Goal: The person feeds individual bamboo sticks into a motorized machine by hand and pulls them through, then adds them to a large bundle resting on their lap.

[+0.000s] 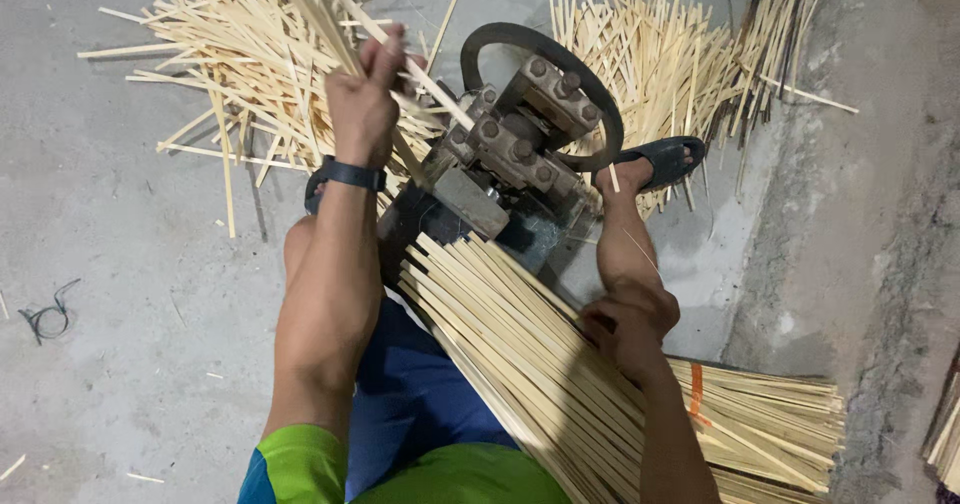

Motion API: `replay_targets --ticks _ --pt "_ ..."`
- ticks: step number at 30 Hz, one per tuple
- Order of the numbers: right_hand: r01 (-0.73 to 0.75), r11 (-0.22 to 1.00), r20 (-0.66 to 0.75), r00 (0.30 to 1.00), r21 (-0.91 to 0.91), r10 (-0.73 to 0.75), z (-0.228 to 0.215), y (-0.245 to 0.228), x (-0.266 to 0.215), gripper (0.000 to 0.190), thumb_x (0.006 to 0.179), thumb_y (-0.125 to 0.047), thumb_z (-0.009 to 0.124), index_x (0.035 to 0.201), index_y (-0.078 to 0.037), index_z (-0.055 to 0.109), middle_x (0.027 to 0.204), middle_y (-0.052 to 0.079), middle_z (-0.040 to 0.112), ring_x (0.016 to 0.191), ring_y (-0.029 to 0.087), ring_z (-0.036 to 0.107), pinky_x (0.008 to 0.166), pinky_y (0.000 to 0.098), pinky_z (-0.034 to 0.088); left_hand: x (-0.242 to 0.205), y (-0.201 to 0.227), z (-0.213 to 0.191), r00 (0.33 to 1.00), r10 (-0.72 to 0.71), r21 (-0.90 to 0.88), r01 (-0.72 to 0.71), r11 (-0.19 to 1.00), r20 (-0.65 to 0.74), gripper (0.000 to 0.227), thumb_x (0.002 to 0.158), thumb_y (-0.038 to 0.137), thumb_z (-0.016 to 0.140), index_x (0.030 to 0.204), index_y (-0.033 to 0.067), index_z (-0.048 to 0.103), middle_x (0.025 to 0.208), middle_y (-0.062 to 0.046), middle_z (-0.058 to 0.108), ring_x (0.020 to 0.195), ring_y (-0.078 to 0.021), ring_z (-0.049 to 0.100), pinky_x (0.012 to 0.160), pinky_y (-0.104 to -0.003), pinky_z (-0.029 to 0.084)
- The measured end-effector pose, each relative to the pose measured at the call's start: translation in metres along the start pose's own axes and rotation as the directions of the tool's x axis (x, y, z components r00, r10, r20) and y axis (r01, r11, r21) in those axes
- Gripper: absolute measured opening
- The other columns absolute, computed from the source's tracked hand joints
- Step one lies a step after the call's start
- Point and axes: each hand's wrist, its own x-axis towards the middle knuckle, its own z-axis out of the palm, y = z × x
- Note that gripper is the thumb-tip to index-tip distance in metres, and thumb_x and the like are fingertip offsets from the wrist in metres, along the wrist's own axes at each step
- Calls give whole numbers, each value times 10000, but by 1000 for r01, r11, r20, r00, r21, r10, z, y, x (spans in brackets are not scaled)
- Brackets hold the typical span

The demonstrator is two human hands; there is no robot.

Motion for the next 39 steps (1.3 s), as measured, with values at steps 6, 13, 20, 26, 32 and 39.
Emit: replay_targets --ticks 6,13,20,26,32,39 --pt "371 922 -419 823 -114 -383 -11 14 -6 149 895 -116 764 1029 -57 792 1117 147 754 1109 323 625 971 431 454 8 10 -22 1000 30 -302 -32 953 -10 408 1014 376 663 1251 46 705 728 -23 643 601 -103 604 471 -239 409" --pt "363 924 -410 866 121 -287 -20 1 -1 191 879 -140 768 1047 -49 749 924 121 764 804 228 734 749 328 568 5 10 -32 987 -32 -512 109 852 156 461 1056 405 638 1282 4 629 707 9 567 553 -86 503 465 -221 374" --pt "196 981 -381 907 9 -178 -4 13 -2 200 893 -225 760 1023 -75 788 1006 125 760 1016 284 672 912 385 508 40 -29 -68 932 -34 70 63 996 -361 510 1036 404 678 1253 -56 709 887 -26 777 662 -55 682 556 -183 580" --pt "124 991 -350 931 46 -100 0 23 2 257 900 -277 733 1042 -65 766 1027 144 748 986 279 678 899 406 518 28 -5 -57 867 -118 -59 102 993 -484 415 957 419 535 1235 114 577 720 19 628 475 -59 457 350 -212 341" --pt "258 966 -293 922 -23 -253 8 25 8 220 909 -219 699 982 -23 766 971 165 756 967 296 681 897 408 515 21 -12 -54 973 -13 -280 -54 958 -230 336 1025 321 714 1072 -8 671 798 -42 621 648 -97 590 488 -241 484" --pt "102 994 -214 973 38 -92 12 18 6 202 936 -203 676 1013 -42 769 1002 152 751 944 275 689 872 369 508 15 5 -49 972 -26 -231 -29 973 -234 277 908 190 785 1038 -23 666 822 -72 716 648 -125 682 478 -282 557"
